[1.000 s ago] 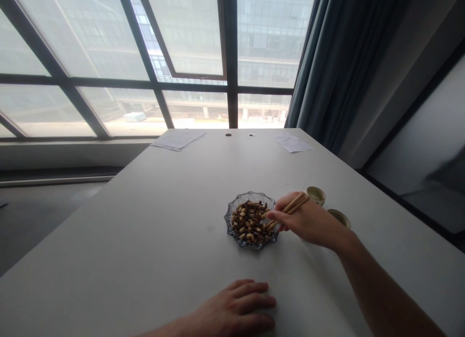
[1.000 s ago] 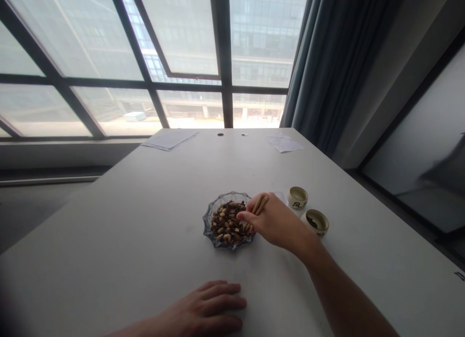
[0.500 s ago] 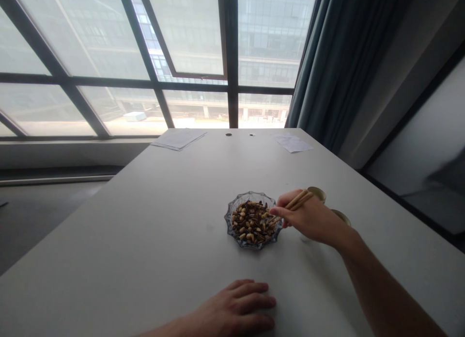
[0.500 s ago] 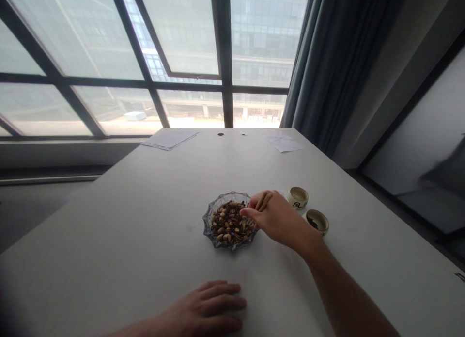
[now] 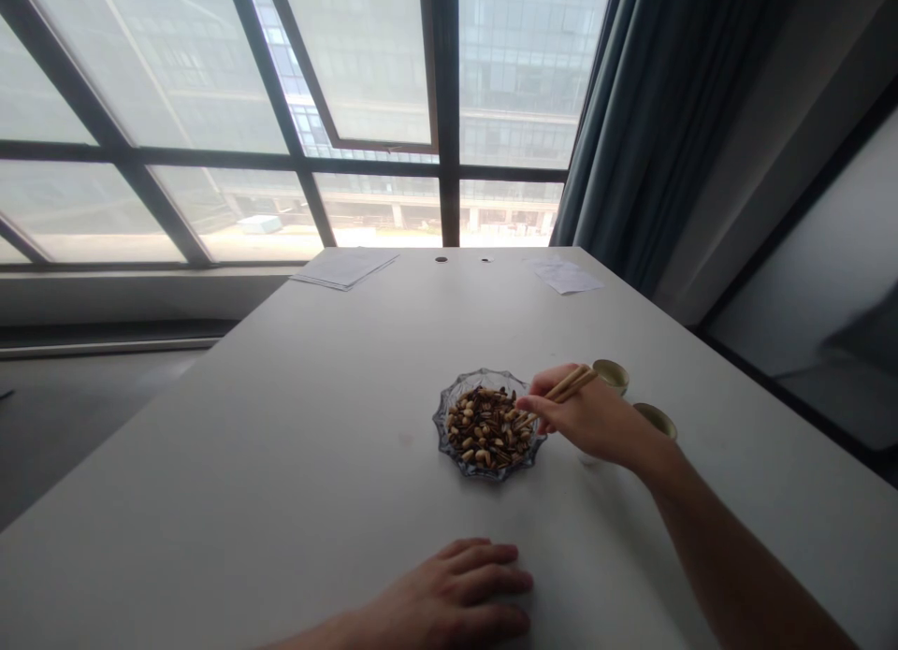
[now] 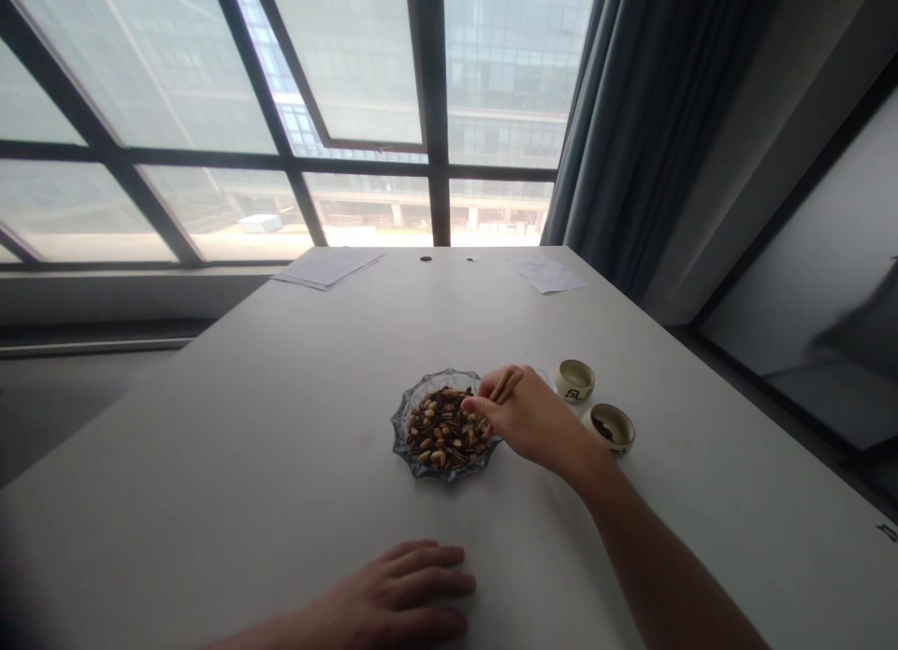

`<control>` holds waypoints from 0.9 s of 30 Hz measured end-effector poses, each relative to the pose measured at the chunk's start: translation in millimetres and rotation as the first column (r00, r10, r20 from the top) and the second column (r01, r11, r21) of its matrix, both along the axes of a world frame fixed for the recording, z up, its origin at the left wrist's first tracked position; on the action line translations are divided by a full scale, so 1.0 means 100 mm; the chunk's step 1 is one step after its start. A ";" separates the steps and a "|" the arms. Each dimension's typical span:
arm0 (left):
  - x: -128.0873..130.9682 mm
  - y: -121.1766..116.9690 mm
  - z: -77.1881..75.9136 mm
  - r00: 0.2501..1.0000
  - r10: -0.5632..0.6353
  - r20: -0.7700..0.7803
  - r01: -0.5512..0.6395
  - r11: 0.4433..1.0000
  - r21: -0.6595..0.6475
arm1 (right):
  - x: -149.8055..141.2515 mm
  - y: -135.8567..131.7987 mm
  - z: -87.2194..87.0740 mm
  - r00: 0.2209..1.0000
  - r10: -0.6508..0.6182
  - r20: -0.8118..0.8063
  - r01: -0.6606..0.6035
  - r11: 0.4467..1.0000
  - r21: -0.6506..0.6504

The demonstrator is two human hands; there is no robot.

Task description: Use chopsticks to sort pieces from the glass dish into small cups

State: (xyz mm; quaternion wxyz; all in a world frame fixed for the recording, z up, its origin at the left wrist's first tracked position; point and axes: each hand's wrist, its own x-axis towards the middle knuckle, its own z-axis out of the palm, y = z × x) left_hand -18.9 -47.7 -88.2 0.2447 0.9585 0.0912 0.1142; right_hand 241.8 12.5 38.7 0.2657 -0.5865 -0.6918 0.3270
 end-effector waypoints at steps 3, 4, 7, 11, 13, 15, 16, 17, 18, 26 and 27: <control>0.00 0.00 0.01 1.000 0.002 0.014 -0.002 1.000 -0.004 | 0.00 0.00 0.01 0.999 -0.051 -0.001 0.051 0.999 0.020; 0.00 0.00 0.01 1.000 0.002 0.020 -0.002 1.000 -0.006 | 0.00 0.00 0.01 0.998 -0.062 -0.003 0.063 0.998 0.026; -0.01 0.00 0.02 1.000 0.001 0.026 -0.001 1.000 -0.005 | -0.01 0.02 -0.03 0.996 -0.082 -0.023 0.083 0.997 0.010; 0.00 0.01 0.04 1.000 -0.008 0.013 0.008 1.000 -0.005 | -0.05 0.05 -0.09 0.990 -0.102 -0.098 0.099 0.994 -0.035; 0.00 0.01 0.03 1.000 -0.016 0.011 0.016 1.000 -0.001 | -0.07 0.05 -0.11 0.986 -0.096 -0.137 0.093 0.995 -0.031; 0.00 0.01 0.02 1.000 -0.013 0.021 0.013 1.000 -0.001 | -0.08 0.06 -0.12 0.985 -0.089 -0.146 0.087 0.996 -0.020; 0.00 0.01 0.01 1.000 -0.009 0.026 0.010 1.000 -0.003 | -0.09 0.06 -0.13 0.986 -0.087 -0.145 0.085 0.996 -0.015; 0.00 0.01 0.01 1.000 -0.007 0.030 0.007 1.000 -0.004 | -0.08 0.06 -0.13 0.985 -0.089 -0.145 0.088 0.996 -0.012; 0.00 0.01 0.01 1.000 -0.007 0.030 0.008 1.000 -0.006 | -0.08 0.07 -0.13 0.985 -0.092 -0.147 0.091 0.996 -0.012; 0.00 0.01 0.05 0.999 -0.004 0.035 0.004 1.000 0.008 | -0.09 0.07 -0.14 0.988 -0.098 -0.120 0.101 0.995 0.015; 0.00 0.01 0.06 0.999 -0.003 0.033 0.002 1.000 0.007 | -0.09 0.07 -0.14 0.988 -0.098 -0.118 0.100 0.995 0.017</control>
